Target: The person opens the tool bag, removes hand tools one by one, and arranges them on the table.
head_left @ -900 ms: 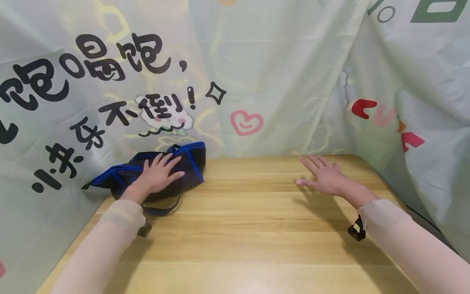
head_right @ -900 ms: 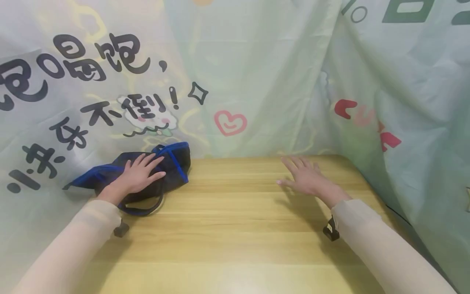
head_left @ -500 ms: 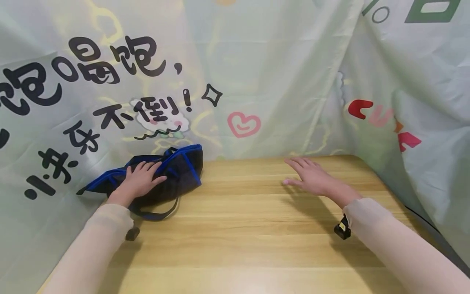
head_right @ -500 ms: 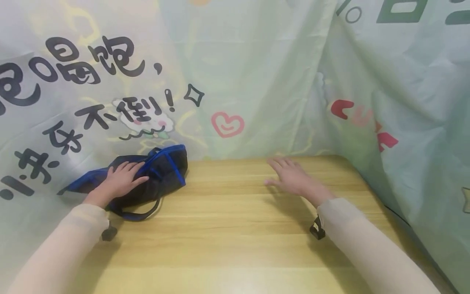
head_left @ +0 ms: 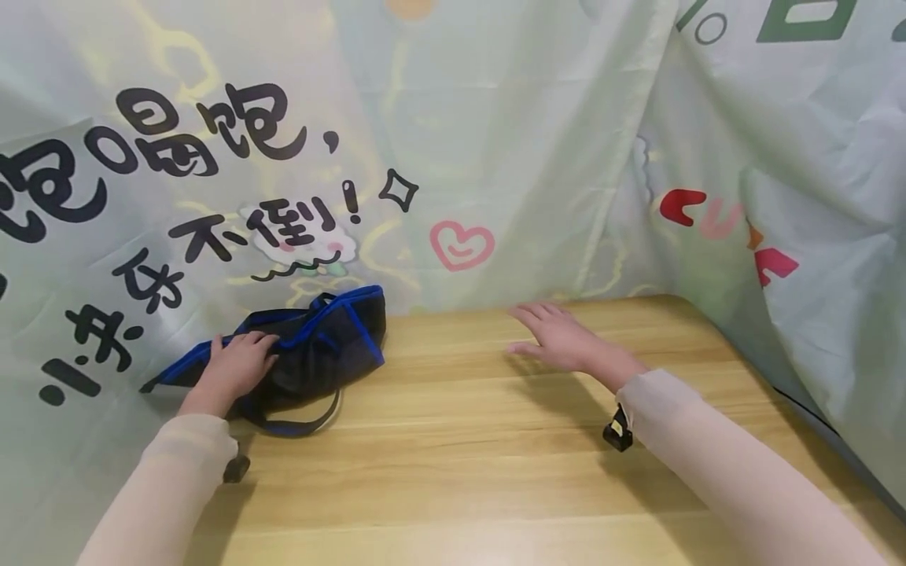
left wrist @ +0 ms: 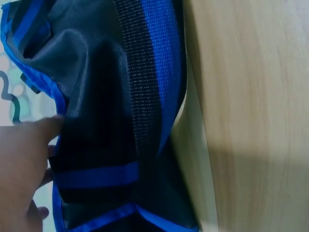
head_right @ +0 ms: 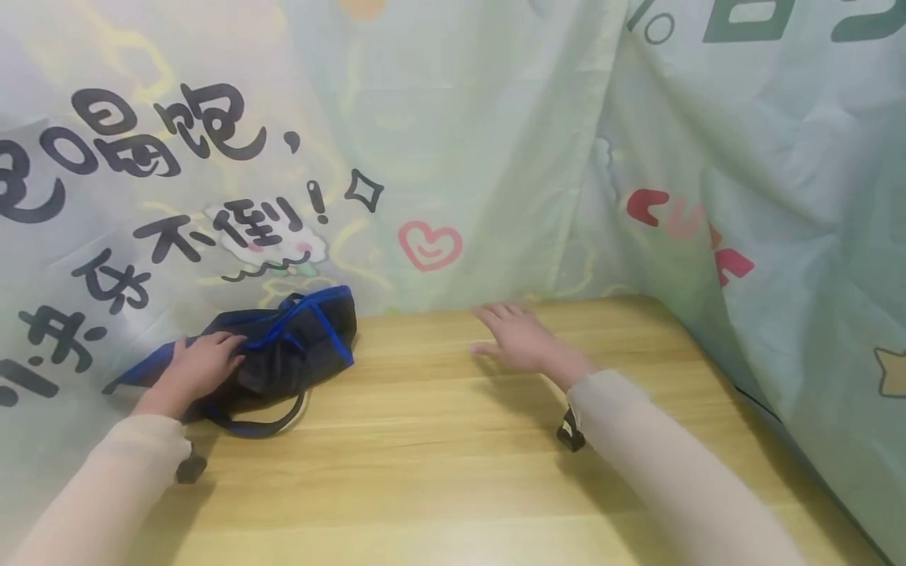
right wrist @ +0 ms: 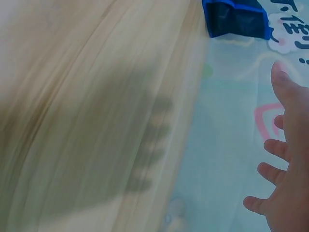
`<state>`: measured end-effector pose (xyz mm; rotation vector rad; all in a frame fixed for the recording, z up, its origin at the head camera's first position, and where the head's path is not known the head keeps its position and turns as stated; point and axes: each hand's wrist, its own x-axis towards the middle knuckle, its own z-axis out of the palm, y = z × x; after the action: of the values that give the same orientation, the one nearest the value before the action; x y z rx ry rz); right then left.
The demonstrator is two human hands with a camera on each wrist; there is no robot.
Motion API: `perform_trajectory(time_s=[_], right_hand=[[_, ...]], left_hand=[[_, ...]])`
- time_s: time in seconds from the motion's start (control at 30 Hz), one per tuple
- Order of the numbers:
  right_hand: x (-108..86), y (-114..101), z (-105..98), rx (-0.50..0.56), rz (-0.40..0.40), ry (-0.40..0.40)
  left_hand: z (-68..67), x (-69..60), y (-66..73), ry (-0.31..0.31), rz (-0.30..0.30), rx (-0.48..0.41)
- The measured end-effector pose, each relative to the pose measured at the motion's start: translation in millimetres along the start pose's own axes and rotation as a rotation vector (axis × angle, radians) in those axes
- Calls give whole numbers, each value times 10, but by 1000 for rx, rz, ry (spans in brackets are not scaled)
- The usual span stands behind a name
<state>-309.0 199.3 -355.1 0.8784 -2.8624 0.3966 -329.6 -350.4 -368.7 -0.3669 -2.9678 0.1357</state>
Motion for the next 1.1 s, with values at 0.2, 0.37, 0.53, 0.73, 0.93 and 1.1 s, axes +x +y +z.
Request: perform_trajectory(time_s=[0.2,0.37,0.53,0.73,0.93,1.1], right_hand=[[94,-163,64,28,-15,-10],[165,-246,118,39,-44,-10],[176,-300,132,54,-38,6],[228,-361,179,70,-44,14],[350,-487,219,102,-73,32],[466,-603,269,101,-96,43]], left_hand=[[-10,-7,-21,88,-10,19],[19,27,-117,76,-99,-27],[-7,54,-229,78,-162,-128],[-25,-7,-383,156,-63,-111],[34,-64,-502,254,-4,-133],[54,-109,-503,321,47,-137]])
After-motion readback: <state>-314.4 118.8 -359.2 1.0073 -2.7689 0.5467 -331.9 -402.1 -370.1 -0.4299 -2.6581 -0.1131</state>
